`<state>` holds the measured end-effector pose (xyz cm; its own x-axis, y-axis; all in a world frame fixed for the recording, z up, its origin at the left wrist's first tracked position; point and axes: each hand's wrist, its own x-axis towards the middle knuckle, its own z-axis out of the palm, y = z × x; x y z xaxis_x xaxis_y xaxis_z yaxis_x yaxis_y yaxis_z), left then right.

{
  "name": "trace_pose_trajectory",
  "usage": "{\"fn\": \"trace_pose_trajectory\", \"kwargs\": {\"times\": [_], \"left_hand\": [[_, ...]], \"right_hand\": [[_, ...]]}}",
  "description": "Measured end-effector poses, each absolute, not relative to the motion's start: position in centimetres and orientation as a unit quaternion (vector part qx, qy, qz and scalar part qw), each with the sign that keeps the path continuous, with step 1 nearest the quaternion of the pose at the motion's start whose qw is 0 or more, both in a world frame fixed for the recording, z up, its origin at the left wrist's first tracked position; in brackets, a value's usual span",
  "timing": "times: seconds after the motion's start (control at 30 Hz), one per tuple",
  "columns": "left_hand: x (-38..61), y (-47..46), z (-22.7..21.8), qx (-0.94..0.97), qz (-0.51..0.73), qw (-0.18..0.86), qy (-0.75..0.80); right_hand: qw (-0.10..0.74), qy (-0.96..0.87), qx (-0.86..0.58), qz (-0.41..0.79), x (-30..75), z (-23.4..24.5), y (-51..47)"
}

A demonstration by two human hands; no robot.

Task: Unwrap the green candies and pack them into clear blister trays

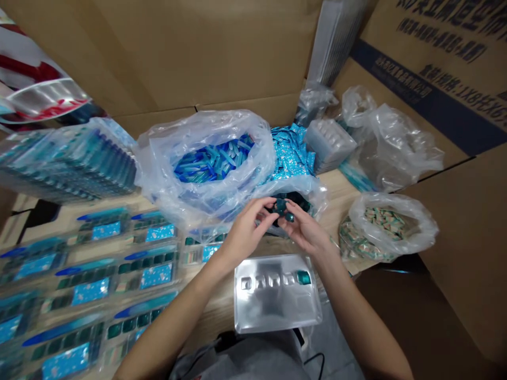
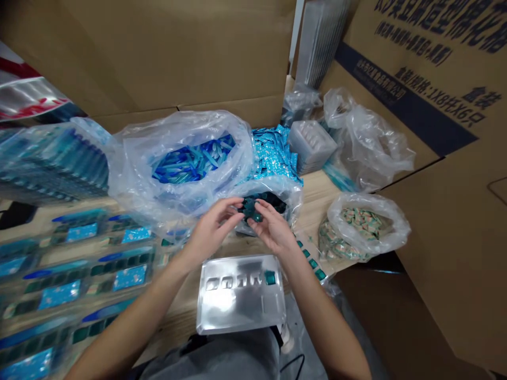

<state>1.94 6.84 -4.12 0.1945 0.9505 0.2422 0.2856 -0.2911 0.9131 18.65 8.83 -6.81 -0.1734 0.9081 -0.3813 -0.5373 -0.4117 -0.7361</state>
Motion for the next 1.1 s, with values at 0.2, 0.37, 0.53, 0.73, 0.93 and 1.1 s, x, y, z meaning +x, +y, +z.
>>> {"fn": "trace_pose_trajectory", "kwargs": {"times": [0.2,0.37,0.53,0.73,0.93,1.1], "left_hand": [[4.4,9.9,-5.1,0.673,0.434,0.406,0.441],[4.3,10.0,-5.0,0.634,0.45,0.442,0.446],[3.2,8.9,-3.5,0.598,0.472,0.488,0.426],[2.1,5.0,-1.6,0.578,0.489,0.51,0.409],[0.0,0.9,-0.2,0.698,0.482,0.388,0.36],[-1.2,-0.7,0.3,0.709,0.447,0.389,0.382]], "right_hand": [[0.476,-0.151,-0.403,0.767,18.1,-6.5,9.9],[0.46,-0.13,-0.396,0.784,17.8,-6.1,10.4],[0.48,-0.165,-0.386,0.771,18.2,-3.7,8.7],[0.501,-0.236,-0.376,0.743,18.0,-0.6,4.4],[0.476,-0.329,-0.364,0.729,17.4,0.6,1.0],[0.457,-0.322,-0.336,0.758,16.7,0.7,-0.6]]}}
